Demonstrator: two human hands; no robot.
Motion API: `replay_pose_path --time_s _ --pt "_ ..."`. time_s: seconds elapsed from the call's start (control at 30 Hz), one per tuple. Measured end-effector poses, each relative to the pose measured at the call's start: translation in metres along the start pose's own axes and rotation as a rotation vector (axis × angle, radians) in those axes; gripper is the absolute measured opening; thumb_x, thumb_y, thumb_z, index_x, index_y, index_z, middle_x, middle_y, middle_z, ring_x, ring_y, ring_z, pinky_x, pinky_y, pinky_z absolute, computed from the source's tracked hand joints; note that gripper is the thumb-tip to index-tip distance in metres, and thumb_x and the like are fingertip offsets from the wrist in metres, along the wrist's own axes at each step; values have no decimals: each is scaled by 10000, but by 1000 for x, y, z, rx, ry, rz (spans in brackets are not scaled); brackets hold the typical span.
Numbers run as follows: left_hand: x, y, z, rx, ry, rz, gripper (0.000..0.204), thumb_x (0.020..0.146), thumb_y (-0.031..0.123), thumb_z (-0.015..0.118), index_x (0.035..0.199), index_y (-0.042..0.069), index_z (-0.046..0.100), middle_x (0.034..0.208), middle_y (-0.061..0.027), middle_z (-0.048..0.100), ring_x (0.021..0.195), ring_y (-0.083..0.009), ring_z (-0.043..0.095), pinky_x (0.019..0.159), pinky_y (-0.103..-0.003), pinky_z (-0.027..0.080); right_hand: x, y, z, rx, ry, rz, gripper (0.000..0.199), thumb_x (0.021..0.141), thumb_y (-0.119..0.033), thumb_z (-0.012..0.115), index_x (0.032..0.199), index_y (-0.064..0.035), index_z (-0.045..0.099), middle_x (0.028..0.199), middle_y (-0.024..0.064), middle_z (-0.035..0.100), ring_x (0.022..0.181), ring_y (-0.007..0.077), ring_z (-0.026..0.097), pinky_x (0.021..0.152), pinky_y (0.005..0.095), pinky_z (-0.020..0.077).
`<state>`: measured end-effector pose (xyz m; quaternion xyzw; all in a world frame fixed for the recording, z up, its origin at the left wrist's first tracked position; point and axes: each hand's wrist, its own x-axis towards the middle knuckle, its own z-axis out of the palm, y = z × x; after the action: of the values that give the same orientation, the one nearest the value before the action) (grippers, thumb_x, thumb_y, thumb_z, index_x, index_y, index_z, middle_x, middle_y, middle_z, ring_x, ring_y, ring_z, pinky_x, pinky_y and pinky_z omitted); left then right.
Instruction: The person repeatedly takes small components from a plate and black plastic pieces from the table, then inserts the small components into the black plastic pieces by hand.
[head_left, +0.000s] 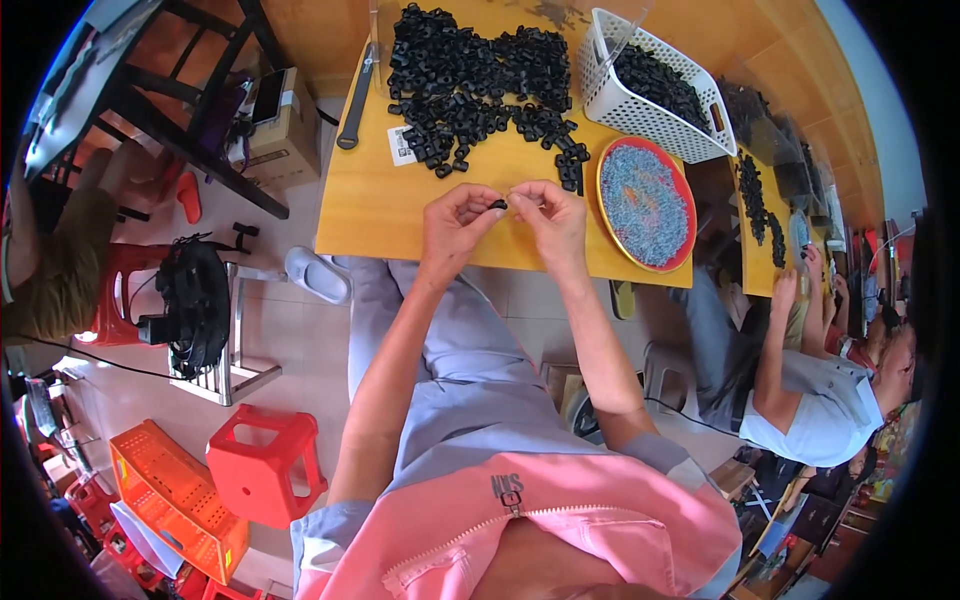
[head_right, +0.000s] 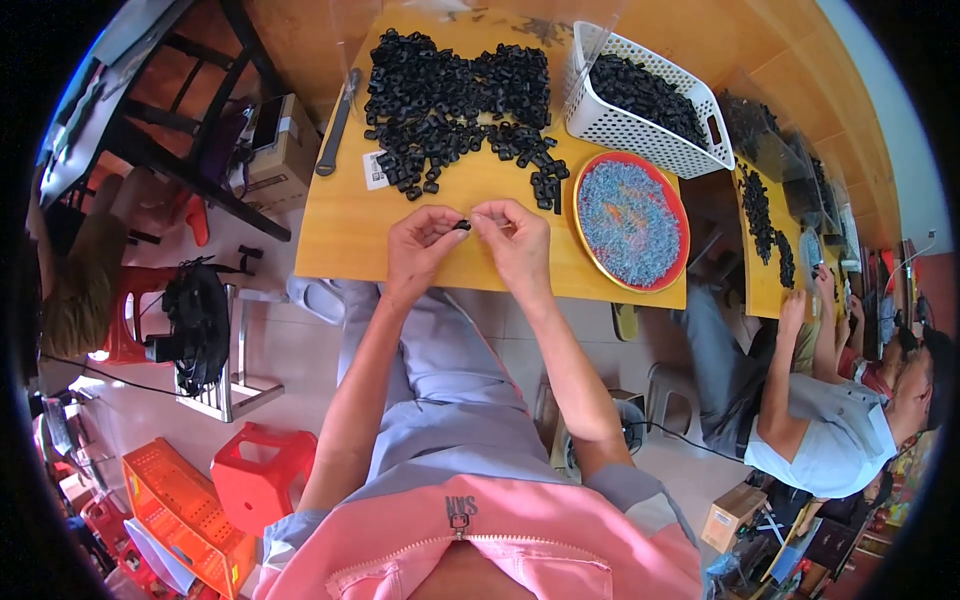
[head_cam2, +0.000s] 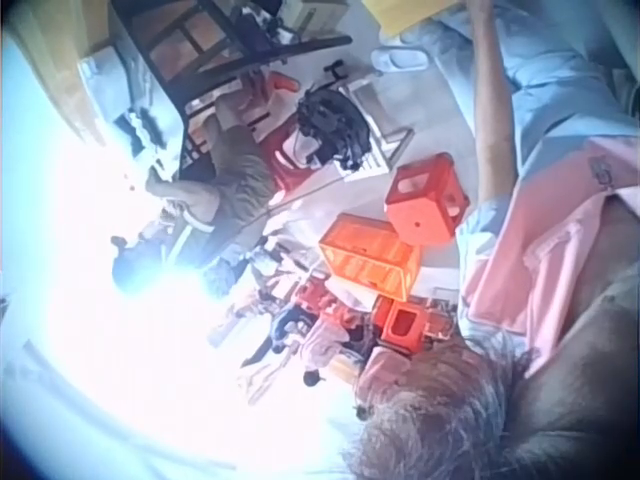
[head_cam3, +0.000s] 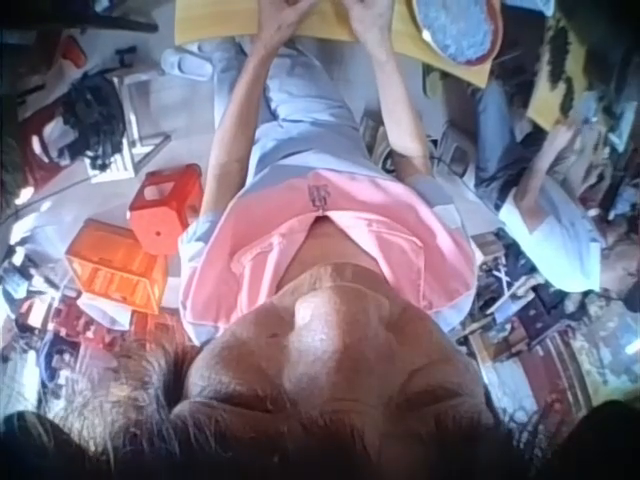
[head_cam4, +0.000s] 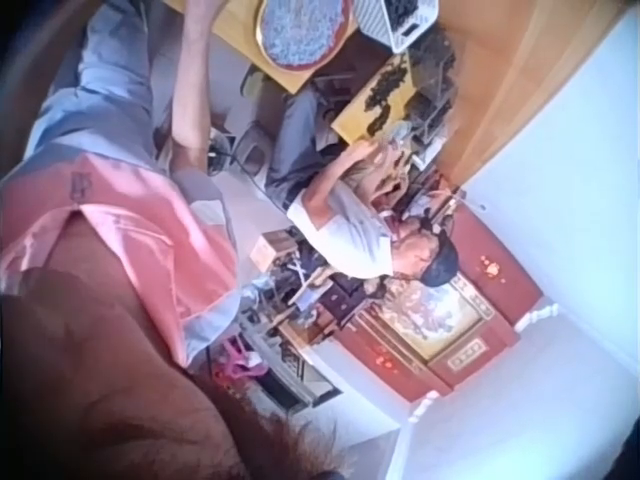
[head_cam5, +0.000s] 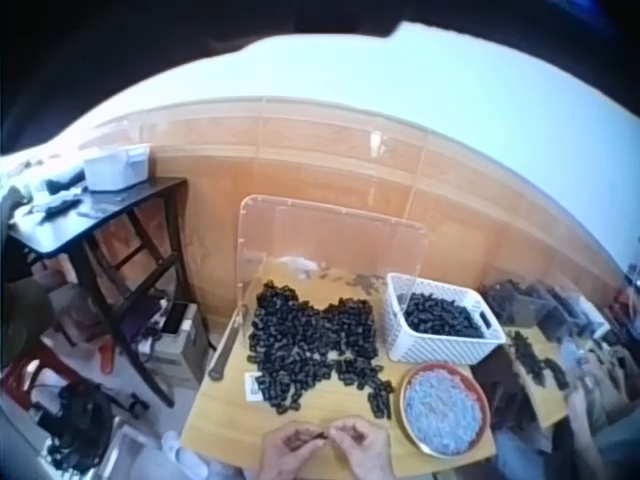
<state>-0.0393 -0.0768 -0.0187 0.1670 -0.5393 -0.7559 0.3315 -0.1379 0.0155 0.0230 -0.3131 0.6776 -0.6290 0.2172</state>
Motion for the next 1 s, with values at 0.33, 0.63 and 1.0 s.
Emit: replay_pose_path --time_s 0.33,0.63,1.0 --pt "0 3 -1 -45 16 -2 158 764 -35 627 918 -18 592 832 -20 605 758 -65 565 697 -184 469 -13 -12 9 -554 42 -520 116 747 -23 600 853 22 620 786 143 577 744 307 559 648 351 455" --pt "1 -2 4 13 27 -1 164 757 -22 635 917 1 607 810 -9 601 726 -54 553 664 -185 463 97 17 -4 -953 38 -589 290 781 -11 514 1067 0 562 1065 136 564 1020 295 510 890 391 391" --pt "1 -7 1 55 37 5 155 756 -1 637 909 -2 611 793 -23 613 714 -63 561 658 -195 468 55 15 -10 -1026 -20 -663 416 736 17 530 1148 -43 517 1106 122 546 1048 283 496 945 414 346"
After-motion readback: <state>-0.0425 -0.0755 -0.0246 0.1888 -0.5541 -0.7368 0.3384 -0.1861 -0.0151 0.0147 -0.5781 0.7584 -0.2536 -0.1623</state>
